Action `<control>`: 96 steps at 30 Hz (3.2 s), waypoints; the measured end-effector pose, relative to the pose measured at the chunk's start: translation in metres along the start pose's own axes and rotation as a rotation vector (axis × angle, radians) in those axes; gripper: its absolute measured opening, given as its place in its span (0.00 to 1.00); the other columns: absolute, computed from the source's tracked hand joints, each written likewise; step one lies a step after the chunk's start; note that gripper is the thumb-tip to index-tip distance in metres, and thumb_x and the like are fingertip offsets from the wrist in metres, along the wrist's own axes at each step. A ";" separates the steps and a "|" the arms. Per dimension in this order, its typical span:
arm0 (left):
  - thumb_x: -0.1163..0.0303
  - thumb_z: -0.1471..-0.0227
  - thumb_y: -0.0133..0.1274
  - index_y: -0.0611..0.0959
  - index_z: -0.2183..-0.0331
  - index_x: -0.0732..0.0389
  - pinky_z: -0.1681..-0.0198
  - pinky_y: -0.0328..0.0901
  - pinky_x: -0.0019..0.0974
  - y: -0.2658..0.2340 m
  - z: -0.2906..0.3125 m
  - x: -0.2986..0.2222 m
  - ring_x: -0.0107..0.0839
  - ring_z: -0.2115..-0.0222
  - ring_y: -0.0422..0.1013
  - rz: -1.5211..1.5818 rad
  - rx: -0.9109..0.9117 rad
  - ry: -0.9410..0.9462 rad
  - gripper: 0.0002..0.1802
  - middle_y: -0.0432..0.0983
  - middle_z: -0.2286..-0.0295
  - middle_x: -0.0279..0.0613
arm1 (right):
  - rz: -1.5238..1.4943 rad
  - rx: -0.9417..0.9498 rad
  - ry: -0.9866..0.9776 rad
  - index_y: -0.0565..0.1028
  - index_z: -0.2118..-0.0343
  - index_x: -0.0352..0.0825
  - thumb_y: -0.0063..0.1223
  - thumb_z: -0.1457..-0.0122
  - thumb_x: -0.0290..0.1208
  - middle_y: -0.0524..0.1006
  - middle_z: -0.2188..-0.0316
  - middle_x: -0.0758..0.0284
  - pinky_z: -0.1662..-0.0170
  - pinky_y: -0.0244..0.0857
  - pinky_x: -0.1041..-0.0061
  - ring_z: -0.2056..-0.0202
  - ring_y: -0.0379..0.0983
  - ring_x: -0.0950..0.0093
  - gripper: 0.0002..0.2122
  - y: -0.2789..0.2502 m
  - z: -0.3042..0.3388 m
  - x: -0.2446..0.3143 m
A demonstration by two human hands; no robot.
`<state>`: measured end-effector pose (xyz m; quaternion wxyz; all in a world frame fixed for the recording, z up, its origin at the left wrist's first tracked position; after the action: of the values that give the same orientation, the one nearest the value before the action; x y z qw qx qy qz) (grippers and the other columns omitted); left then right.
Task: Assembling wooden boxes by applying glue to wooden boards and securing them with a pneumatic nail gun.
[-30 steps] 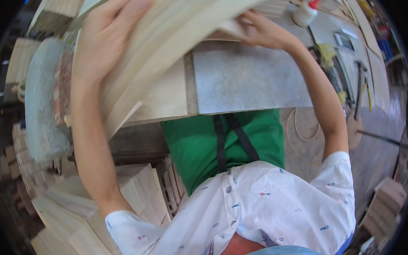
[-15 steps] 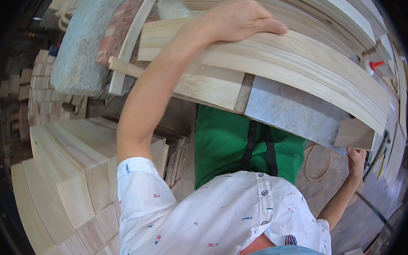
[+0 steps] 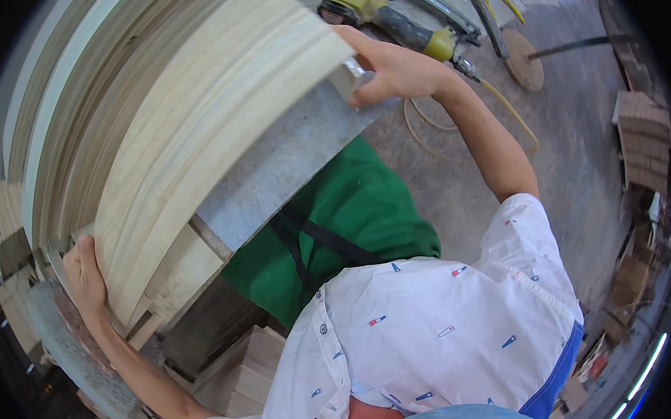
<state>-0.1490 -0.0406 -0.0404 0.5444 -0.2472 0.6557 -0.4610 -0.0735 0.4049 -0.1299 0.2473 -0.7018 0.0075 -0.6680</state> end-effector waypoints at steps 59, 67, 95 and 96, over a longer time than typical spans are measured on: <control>0.69 0.62 0.63 0.82 0.62 0.53 0.43 0.54 0.48 0.165 -0.058 -0.340 0.46 0.44 0.58 -0.149 0.141 0.781 0.18 0.70 0.52 0.38 | 0.022 0.018 -0.151 0.51 0.37 0.38 0.57 0.60 0.27 0.59 0.43 0.62 0.44 0.62 0.68 0.44 0.61 0.66 0.43 0.005 -0.017 -0.023; 0.72 0.61 0.61 0.82 0.67 0.55 0.45 0.57 0.47 0.169 -0.062 -0.331 0.45 0.44 0.59 -0.074 0.131 0.748 0.13 0.73 0.57 0.37 | 0.032 -0.010 -0.197 0.53 0.39 0.34 0.56 0.61 0.30 0.61 0.45 0.57 0.47 0.62 0.69 0.47 0.62 0.62 0.42 0.006 -0.022 -0.023; 0.74 0.65 0.62 0.83 0.69 0.55 0.47 0.61 0.44 0.164 -0.057 -0.332 0.43 0.48 0.65 -0.067 0.029 0.804 0.13 0.77 0.61 0.34 | 0.008 0.020 -0.152 0.54 0.40 0.36 0.56 0.58 0.27 0.64 0.47 0.59 0.44 0.61 0.68 0.45 0.62 0.66 0.38 0.006 -0.019 -0.024; 0.74 0.65 0.62 0.83 0.69 0.55 0.47 0.61 0.44 0.164 -0.058 -0.333 0.43 0.48 0.65 -0.057 0.029 0.806 0.14 0.77 0.61 0.34 | -0.005 0.020 -0.175 0.54 0.40 0.36 0.56 0.58 0.27 0.64 0.47 0.59 0.44 0.61 0.68 0.45 0.62 0.66 0.38 0.006 -0.019 -0.023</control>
<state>-0.0792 0.3278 -0.0232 0.2340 -0.0569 0.8031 -0.5451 -0.0917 0.4008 -0.1536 0.2523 -0.7550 -0.0227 -0.6048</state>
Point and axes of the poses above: each hand's wrist, its own z-axis away from the middle knuckle, its own y-axis out of the palm, x = y × z, the point moved 9 cm from there along -z, towards the middle knuckle
